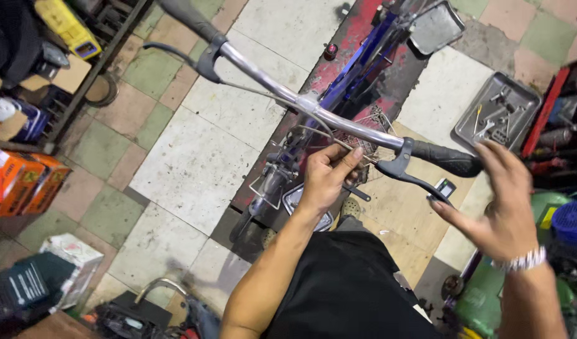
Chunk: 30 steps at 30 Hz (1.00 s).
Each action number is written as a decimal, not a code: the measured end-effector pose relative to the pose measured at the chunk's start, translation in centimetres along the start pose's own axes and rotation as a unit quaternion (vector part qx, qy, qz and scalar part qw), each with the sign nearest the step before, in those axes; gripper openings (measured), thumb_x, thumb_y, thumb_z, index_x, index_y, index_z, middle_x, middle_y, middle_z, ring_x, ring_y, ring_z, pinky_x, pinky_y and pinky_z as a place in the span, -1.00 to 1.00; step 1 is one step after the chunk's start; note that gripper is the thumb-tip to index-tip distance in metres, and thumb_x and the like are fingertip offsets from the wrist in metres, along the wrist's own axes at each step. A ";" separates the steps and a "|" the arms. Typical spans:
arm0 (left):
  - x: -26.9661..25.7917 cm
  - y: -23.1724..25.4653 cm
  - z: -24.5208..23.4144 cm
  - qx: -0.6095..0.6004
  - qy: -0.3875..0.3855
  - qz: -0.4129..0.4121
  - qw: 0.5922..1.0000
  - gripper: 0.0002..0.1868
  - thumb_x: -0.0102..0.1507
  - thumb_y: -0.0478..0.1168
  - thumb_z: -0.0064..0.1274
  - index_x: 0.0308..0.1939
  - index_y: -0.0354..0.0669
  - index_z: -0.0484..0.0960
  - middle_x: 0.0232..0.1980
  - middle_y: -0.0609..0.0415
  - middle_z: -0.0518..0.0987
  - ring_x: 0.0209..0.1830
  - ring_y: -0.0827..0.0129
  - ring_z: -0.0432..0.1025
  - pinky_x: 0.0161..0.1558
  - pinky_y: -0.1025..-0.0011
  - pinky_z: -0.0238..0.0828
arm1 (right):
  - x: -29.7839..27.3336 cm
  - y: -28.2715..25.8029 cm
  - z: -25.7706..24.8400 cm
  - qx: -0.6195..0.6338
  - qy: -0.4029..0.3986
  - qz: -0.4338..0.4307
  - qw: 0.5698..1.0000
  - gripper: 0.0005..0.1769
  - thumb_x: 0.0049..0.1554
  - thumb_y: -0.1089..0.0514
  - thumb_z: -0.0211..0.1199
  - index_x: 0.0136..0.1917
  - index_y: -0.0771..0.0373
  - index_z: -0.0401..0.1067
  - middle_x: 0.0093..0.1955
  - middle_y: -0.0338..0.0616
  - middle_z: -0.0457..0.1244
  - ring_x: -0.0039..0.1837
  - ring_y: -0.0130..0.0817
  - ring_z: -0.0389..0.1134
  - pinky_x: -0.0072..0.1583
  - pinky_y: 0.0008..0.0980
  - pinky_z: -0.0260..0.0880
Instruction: The person repairs a bicycle by first securing a white wire basket to a metal rod using a hammer and a wrench. They then move to the bicycle's handlebars, using a wrench to tighten the stem bolts and adjusting the handlebar position.
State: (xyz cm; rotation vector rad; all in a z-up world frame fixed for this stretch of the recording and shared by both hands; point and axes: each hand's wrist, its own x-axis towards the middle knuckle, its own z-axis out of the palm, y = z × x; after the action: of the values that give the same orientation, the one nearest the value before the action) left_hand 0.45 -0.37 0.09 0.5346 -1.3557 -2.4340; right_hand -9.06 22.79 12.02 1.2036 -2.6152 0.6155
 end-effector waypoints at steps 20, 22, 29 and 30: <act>-0.8 0.3 0.7 0.002 0.048 -0.002 0.999 -0.77 0.33 -0.12 0.20 -0.19 -0.25 0.68 -0.35 0.16 0.61 -0.44 0.60 0.43 -0.42 0.61 0.37 | 1.4 3.1 0.6 0.070 -0.027 -0.035 0.997 -0.52 0.02 0.09 0.49 0.19 0.20 0.50 0.27 -0.13 0.39 0.22 -0.18 0.45 0.19 -0.27 0.46; -0.7 0.3 0.8 0.003 0.055 -0.005 0.998 -0.77 0.33 -0.12 0.19 -0.18 -0.25 0.68 -0.35 0.17 0.61 -0.44 0.60 0.43 -0.42 0.61 0.37 | 0.9 2.8 0.8 0.096 -0.030 -0.024 0.995 -0.49 -0.05 -0.03 0.51 0.11 0.21 0.49 0.36 -0.01 0.33 0.33 -0.09 0.38 0.31 -0.17 0.38; -0.7 0.3 0.8 0.003 0.051 0.001 0.999 -0.77 0.34 -0.12 0.19 -0.18 -0.25 0.68 -0.35 0.17 0.61 -0.45 0.59 0.42 -0.42 0.61 0.33 | -1.3 1.1 1.9 0.128 -0.026 -0.035 0.991 -0.59 -0.14 -0.12 0.49 -0.10 0.15 0.59 0.54 0.16 0.15 0.60 0.14 0.04 0.55 0.03 0.04; -0.8 0.3 0.8 -0.001 0.053 -0.002 0.999 -0.76 0.33 -0.11 0.19 -0.18 -0.25 0.68 -0.36 0.17 0.60 -0.45 0.59 0.42 -0.42 0.60 0.33 | -1.5 1.2 2.0 0.133 -0.024 -0.032 0.990 -0.61 -0.10 -0.11 0.46 -0.07 0.13 0.59 0.55 0.15 0.15 0.62 0.12 0.03 0.55 0.02 0.04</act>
State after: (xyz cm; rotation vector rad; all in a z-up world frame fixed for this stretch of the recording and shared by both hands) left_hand 0.78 0.41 0.85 0.6558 -1.3098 -2.3747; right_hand -9.02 23.55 9.39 1.3868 -2.5829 0.9587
